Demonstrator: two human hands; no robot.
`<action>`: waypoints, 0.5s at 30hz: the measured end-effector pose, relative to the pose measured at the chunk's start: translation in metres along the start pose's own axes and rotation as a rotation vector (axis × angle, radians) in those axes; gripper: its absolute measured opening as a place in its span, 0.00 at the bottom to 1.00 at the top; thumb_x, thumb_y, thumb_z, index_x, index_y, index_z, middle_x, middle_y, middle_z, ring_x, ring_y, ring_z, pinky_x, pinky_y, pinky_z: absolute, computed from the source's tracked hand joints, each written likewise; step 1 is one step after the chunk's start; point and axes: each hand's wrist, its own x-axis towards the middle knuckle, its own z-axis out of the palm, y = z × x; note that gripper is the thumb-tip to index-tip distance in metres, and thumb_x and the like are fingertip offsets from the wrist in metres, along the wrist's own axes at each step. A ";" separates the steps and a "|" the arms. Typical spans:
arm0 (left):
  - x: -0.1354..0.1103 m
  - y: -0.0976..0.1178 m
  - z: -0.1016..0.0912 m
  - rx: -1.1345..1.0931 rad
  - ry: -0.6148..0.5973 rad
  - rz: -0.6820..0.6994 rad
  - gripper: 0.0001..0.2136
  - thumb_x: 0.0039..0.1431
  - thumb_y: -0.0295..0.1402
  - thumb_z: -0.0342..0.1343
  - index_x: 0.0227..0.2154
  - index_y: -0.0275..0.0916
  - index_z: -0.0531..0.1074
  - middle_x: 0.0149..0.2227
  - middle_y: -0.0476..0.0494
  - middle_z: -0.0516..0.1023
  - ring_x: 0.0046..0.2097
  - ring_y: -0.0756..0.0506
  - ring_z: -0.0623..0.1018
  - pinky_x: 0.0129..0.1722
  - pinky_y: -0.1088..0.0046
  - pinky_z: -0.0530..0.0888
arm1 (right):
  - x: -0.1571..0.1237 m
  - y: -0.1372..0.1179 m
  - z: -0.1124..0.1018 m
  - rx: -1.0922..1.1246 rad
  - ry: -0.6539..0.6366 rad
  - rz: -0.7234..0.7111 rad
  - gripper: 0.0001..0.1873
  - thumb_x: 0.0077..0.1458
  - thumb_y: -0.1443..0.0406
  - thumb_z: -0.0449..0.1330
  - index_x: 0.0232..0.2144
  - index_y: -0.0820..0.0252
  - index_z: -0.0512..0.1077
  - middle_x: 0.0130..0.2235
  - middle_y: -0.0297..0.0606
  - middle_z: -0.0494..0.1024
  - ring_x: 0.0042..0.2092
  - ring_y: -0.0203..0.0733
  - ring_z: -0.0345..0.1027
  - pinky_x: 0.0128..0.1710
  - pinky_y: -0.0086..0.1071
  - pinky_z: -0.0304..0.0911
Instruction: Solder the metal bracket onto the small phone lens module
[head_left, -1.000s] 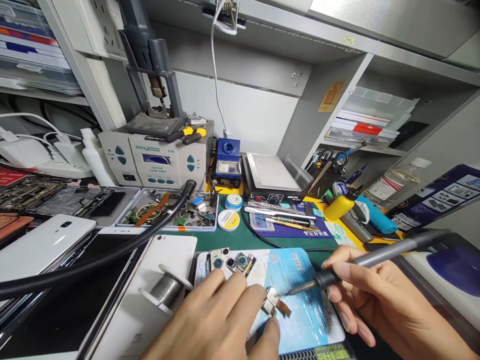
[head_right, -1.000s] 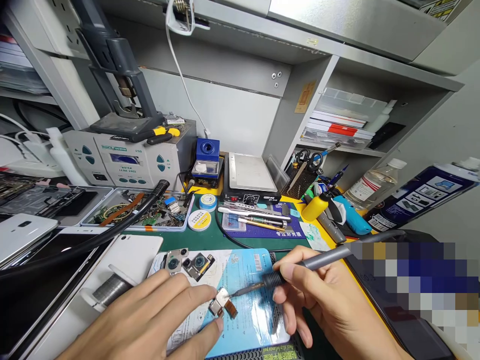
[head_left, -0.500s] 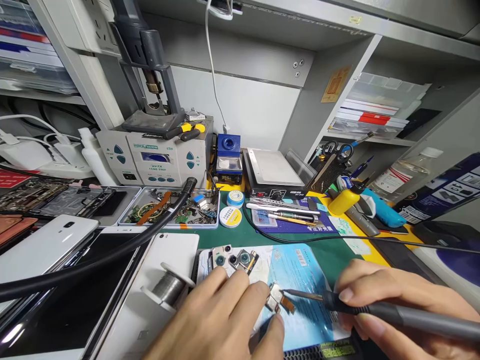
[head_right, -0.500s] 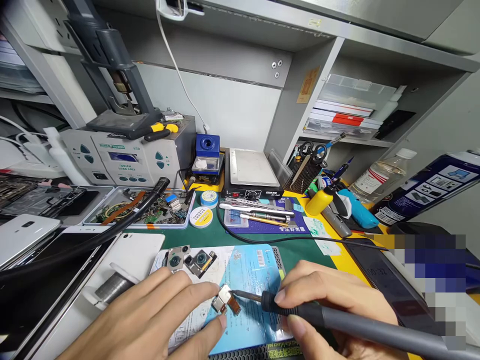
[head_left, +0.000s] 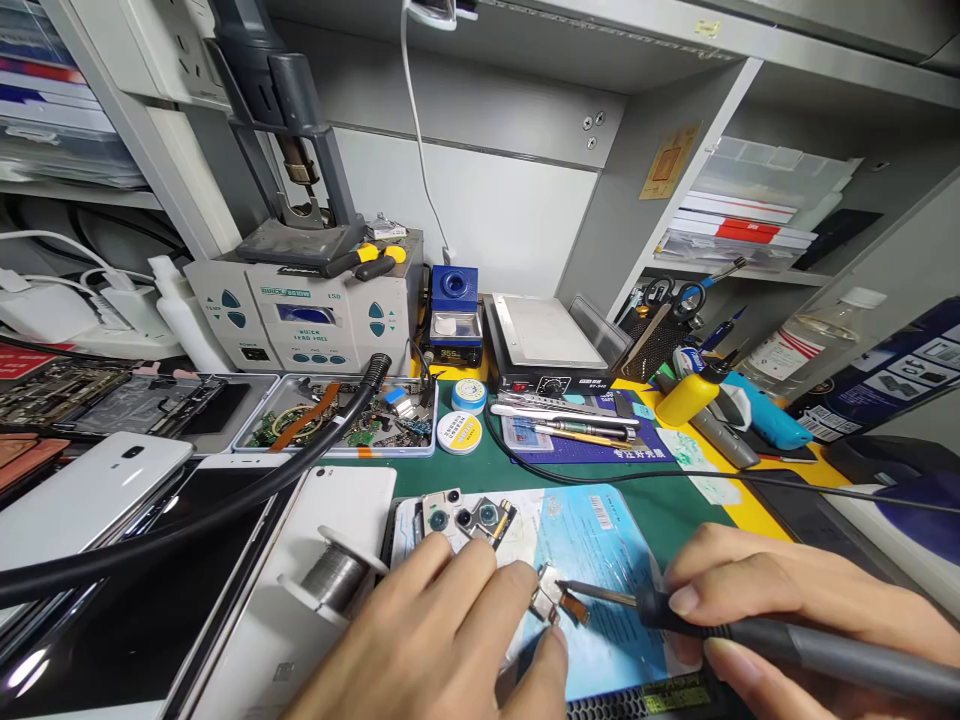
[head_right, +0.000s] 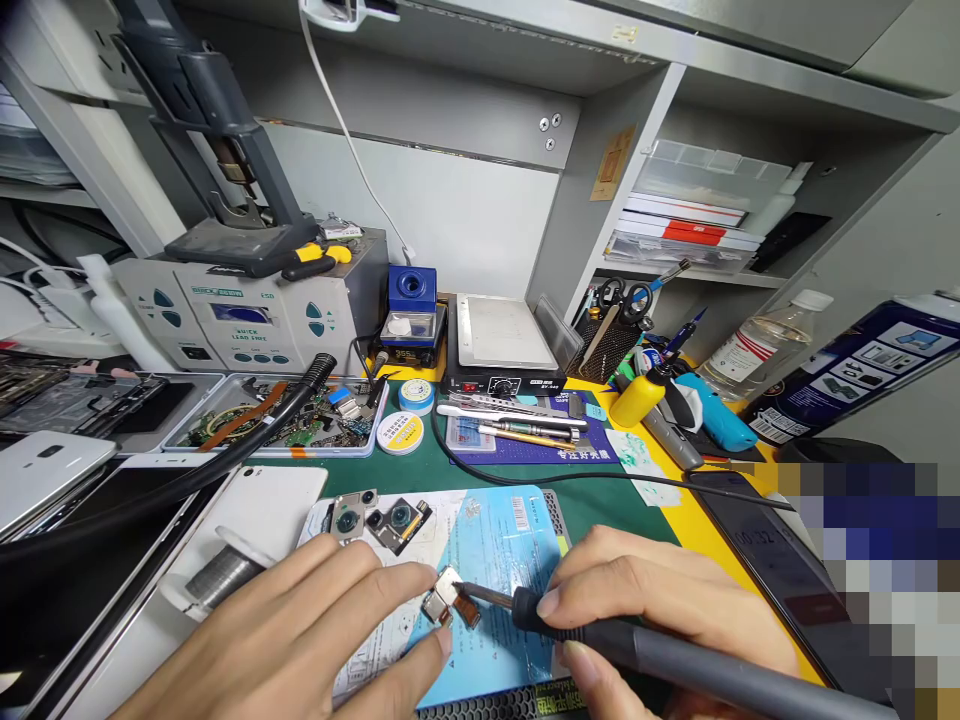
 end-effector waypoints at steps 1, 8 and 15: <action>0.000 0.000 0.000 0.002 0.000 0.005 0.13 0.62 0.21 0.52 0.40 0.45 0.77 0.40 0.47 0.78 0.40 0.40 0.74 0.34 0.62 0.66 | 0.000 0.000 0.000 -0.006 -0.002 0.002 0.13 0.54 0.72 0.64 0.39 0.48 0.77 0.31 0.32 0.83 0.33 0.41 0.80 0.33 0.26 0.75; -0.001 0.000 0.001 0.001 0.020 -0.007 0.11 0.64 0.23 0.52 0.38 0.45 0.77 0.39 0.48 0.78 0.39 0.41 0.74 0.34 0.62 0.66 | -0.001 -0.001 0.000 0.017 -0.007 -0.005 0.12 0.54 0.72 0.65 0.38 0.50 0.77 0.30 0.30 0.82 0.32 0.37 0.79 0.34 0.23 0.74; 0.002 -0.001 0.002 0.001 0.012 -0.004 0.11 0.64 0.23 0.52 0.37 0.45 0.77 0.39 0.48 0.78 0.38 0.41 0.73 0.34 0.61 0.65 | -0.002 -0.001 0.000 0.021 -0.020 -0.014 0.12 0.54 0.72 0.65 0.39 0.50 0.77 0.30 0.30 0.82 0.33 0.37 0.79 0.35 0.23 0.74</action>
